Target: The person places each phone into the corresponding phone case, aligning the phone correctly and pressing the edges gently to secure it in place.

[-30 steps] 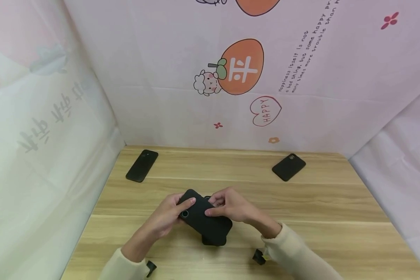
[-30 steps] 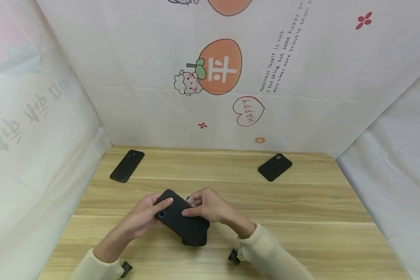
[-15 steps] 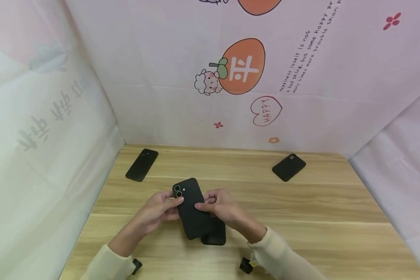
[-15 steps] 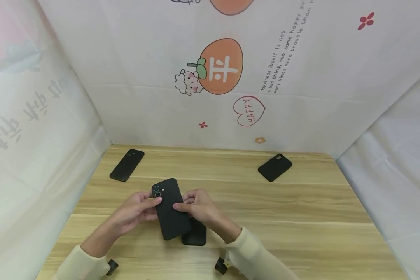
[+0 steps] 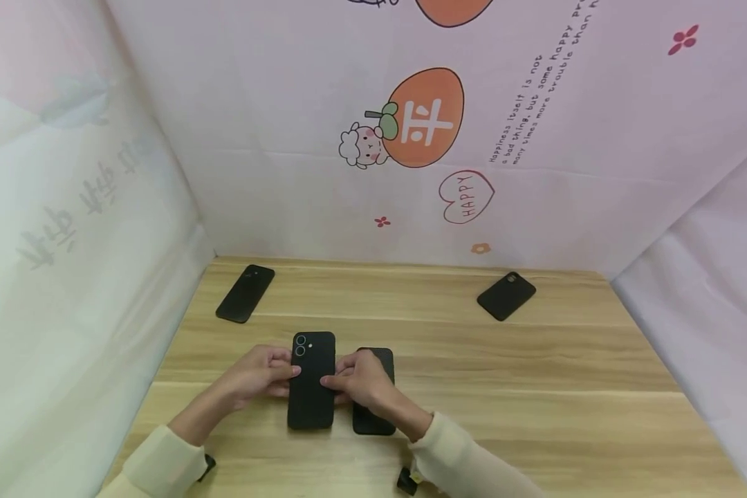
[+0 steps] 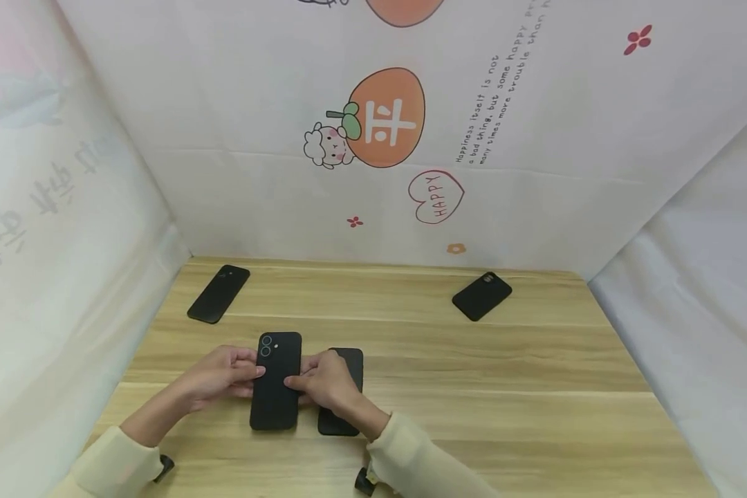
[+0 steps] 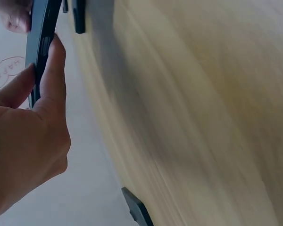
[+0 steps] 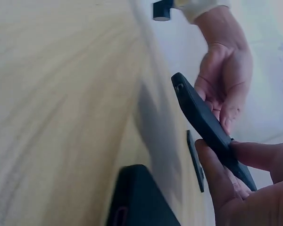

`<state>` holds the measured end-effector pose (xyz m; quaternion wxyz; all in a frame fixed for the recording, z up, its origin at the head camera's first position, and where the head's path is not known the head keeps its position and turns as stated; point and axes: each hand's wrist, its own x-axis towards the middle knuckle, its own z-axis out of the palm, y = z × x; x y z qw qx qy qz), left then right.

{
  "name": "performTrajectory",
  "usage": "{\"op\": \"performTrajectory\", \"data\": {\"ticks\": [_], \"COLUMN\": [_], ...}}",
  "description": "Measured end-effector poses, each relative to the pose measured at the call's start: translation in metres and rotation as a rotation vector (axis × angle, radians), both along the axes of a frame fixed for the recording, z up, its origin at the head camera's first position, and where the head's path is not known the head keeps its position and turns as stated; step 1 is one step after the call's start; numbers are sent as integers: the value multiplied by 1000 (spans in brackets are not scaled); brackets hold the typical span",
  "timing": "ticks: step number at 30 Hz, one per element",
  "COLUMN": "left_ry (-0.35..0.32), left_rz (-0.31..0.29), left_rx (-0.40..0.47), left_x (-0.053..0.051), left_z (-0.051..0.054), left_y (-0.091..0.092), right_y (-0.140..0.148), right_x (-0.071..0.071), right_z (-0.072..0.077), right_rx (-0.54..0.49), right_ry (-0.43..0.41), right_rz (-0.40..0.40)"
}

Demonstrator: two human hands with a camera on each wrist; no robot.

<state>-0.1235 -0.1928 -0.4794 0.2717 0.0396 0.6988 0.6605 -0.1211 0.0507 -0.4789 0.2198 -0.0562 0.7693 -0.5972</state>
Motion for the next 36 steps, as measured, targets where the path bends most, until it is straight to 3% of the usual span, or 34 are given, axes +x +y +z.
{"op": "performTrajectory", "data": {"ticks": [4,13,20,30,36], "left_ry": [4,-3,102,224,230], "left_rz": [-25,-6,32,108,121], "left_rx": [-59,-139,-342,-527,-581], "left_x": [0,-2,0,0,-2], "left_z": [-2,-12,-12,-10,-10], "left_y": [-6,-4,0,8,11], "right_y": [-7,-13,-16,-19,-23], "right_x": [3,1,-1,-3,-4], "right_z": [-6,-15,-15,-10,-5], "right_rx": [103,297,444,577,635], "right_ry": [99,296,418,473,469], "right_rz": [32,106,119,169,203]}}
